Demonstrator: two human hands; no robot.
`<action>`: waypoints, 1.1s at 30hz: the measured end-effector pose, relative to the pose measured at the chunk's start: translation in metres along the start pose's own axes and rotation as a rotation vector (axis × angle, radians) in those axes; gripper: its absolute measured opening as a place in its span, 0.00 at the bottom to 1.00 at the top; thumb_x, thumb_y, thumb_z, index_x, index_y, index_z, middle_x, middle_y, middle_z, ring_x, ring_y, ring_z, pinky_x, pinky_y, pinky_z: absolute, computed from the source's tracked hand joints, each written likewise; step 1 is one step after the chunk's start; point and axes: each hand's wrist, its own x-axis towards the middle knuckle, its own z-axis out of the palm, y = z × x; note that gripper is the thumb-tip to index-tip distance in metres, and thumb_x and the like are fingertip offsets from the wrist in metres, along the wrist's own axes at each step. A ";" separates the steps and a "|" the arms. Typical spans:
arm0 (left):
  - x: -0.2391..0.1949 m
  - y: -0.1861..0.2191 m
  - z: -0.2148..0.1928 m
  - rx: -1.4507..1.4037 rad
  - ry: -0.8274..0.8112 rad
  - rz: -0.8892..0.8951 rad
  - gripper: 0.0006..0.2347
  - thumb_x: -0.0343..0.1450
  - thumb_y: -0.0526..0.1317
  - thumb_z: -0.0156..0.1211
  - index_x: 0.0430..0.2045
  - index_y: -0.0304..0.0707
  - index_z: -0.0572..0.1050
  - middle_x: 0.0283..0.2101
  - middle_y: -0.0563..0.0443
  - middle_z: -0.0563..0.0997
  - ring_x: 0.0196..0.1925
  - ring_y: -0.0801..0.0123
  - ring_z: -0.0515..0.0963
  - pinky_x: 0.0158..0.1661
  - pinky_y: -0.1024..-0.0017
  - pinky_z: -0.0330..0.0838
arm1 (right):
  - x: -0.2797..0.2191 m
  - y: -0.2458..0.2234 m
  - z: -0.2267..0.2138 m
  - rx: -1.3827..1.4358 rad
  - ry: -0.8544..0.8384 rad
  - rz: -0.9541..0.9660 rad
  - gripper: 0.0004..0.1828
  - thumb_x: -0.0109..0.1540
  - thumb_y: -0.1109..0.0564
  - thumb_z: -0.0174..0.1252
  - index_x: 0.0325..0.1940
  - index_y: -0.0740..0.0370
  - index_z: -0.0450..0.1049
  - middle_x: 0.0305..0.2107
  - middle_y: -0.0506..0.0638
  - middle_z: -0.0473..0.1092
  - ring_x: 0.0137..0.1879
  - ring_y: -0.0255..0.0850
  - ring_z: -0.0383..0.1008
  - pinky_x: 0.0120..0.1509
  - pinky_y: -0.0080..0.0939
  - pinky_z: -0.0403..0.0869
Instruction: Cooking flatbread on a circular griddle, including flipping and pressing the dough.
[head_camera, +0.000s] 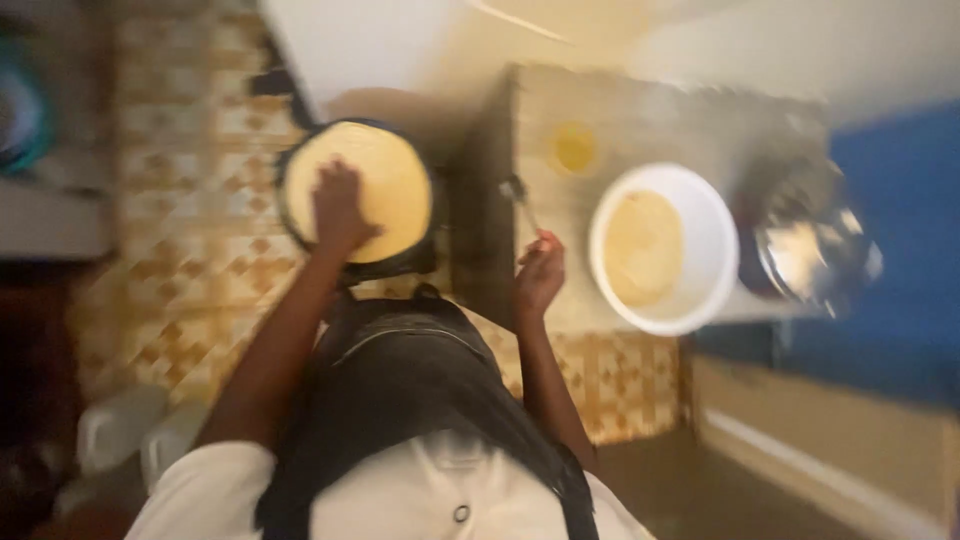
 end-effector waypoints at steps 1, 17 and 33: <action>0.012 0.000 0.001 -0.005 -0.019 0.048 0.45 0.49 0.49 0.70 0.59 0.29 0.53 0.64 0.30 0.50 0.64 0.36 0.47 0.55 0.41 0.50 | 0.013 0.001 -0.018 -0.020 0.047 0.006 0.20 0.64 0.42 0.37 0.43 0.58 0.67 0.20 0.45 0.64 0.21 0.30 0.63 0.28 0.27 0.64; -0.008 0.012 -0.030 0.113 -0.222 -0.058 0.30 0.60 0.41 0.62 0.57 0.56 0.59 0.66 0.40 0.42 0.66 0.41 0.40 0.50 0.38 0.57 | 0.148 0.171 0.039 0.198 0.282 -0.046 0.18 0.61 0.51 0.44 0.47 0.68 0.65 0.19 0.49 0.63 0.20 0.32 0.63 0.27 0.33 0.67; -0.019 0.021 -0.041 0.186 -0.256 -0.243 0.30 0.62 0.50 0.60 0.59 0.59 0.57 0.66 0.37 0.45 0.67 0.48 0.42 0.52 0.43 0.54 | 0.123 0.101 0.052 0.530 0.327 0.153 0.14 0.62 0.59 0.40 0.48 0.68 0.63 0.22 0.50 0.68 0.21 0.35 0.69 0.25 0.36 0.77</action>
